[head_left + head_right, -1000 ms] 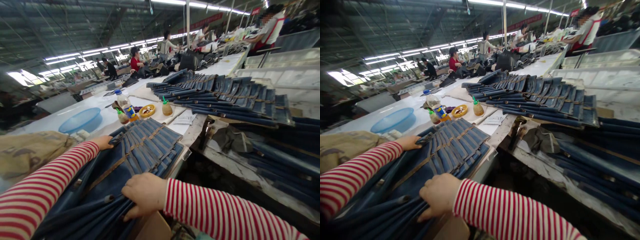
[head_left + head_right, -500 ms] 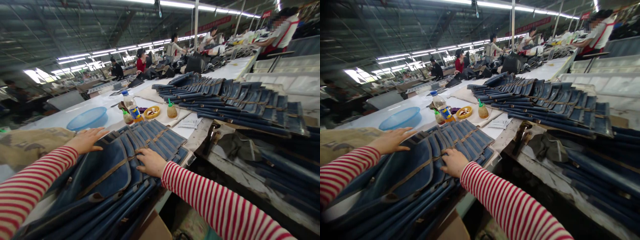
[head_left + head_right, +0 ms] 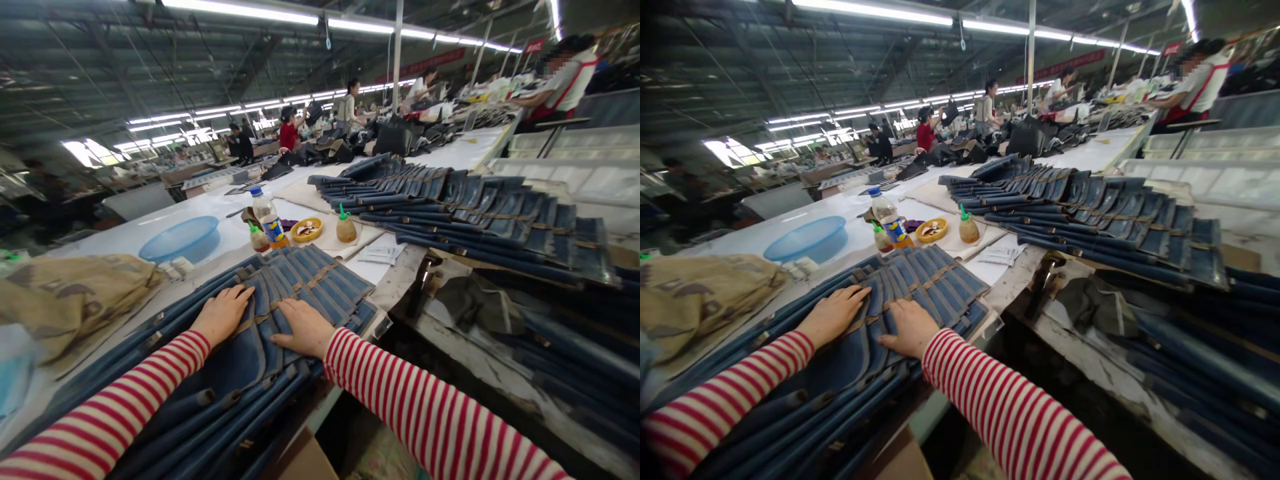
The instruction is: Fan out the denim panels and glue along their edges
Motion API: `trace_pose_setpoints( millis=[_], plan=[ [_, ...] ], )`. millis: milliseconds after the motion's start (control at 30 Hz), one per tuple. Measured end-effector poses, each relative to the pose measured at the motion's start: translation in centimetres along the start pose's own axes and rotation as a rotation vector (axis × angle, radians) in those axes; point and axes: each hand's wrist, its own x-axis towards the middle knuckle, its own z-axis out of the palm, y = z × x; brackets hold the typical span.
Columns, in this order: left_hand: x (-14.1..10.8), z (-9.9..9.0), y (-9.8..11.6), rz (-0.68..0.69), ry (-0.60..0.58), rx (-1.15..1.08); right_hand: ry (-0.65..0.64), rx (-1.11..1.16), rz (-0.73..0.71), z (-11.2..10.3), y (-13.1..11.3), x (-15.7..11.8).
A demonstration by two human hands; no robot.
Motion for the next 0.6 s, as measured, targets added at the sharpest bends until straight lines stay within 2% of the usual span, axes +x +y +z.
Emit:
trace_pose_setpoints(
  millis=[200,367,533,600],
  plan=[
    [-0.3,0.0,-1.2,-0.029,0.011,-0.043,-0.123,-0.130,-0.120,-0.3,0.3,0.5],
    [-0.9,0.9,-1.1,-0.022,0.026,-0.064,-0.175,-0.209,-0.112,-0.8,-0.1,0.4],
    [-1.2,1.3,-0.9,0.002,0.024,-0.090,-0.224,-0.330,-0.103,-2.4,-2.6,2.1],
    [-1.3,1.3,-1.0,0.015,0.027,-0.099,-0.198,-0.357,-0.200,-2.4,-4.1,3.3]
  ],
)
